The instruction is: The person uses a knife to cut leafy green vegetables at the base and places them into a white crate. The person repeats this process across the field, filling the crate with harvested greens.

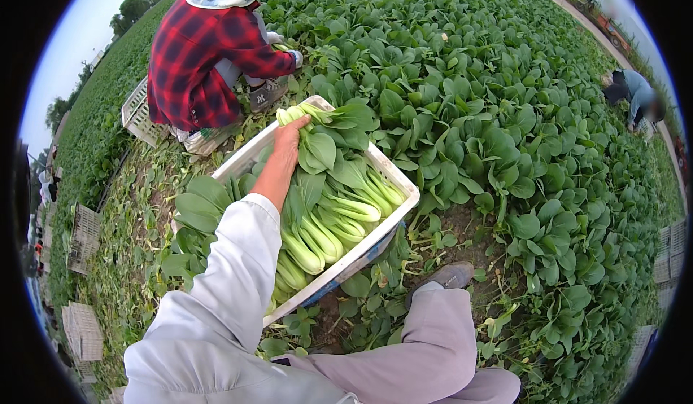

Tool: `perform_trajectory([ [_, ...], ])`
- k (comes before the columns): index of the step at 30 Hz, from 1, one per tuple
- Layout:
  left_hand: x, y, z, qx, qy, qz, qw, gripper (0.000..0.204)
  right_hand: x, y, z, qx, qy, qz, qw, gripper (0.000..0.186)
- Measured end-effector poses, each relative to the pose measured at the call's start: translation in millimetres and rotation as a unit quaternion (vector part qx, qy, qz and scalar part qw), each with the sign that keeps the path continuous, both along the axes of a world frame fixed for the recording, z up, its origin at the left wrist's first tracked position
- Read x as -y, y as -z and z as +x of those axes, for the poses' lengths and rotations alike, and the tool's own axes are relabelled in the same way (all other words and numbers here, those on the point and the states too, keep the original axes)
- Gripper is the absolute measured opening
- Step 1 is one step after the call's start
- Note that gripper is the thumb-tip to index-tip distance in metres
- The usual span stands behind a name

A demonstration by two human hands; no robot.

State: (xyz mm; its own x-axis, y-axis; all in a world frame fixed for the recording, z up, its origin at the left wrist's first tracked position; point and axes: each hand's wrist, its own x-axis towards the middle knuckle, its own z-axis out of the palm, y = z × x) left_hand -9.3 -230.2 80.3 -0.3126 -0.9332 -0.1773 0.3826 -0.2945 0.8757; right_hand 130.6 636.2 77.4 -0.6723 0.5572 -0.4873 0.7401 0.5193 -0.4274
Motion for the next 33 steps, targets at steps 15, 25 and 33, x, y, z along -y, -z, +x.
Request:
perform_trajectory([
  [15,-13,-8,40,0.554,0.056,-0.612,0.562,0.051,38,-1,-3,0.009,-0.017,-0.030,0.999,0.049],
  [25,-30,-29,21,0.589,0.089,-0.617,0.515,0.050,45,-9,13,-0.027,-0.003,-0.058,0.998,0.046],
  [33,-76,-30,9,0.335,0.225,-0.684,0.608,0.030,50,-19,28,-0.058,0.012,-0.081,0.995,0.044],
])
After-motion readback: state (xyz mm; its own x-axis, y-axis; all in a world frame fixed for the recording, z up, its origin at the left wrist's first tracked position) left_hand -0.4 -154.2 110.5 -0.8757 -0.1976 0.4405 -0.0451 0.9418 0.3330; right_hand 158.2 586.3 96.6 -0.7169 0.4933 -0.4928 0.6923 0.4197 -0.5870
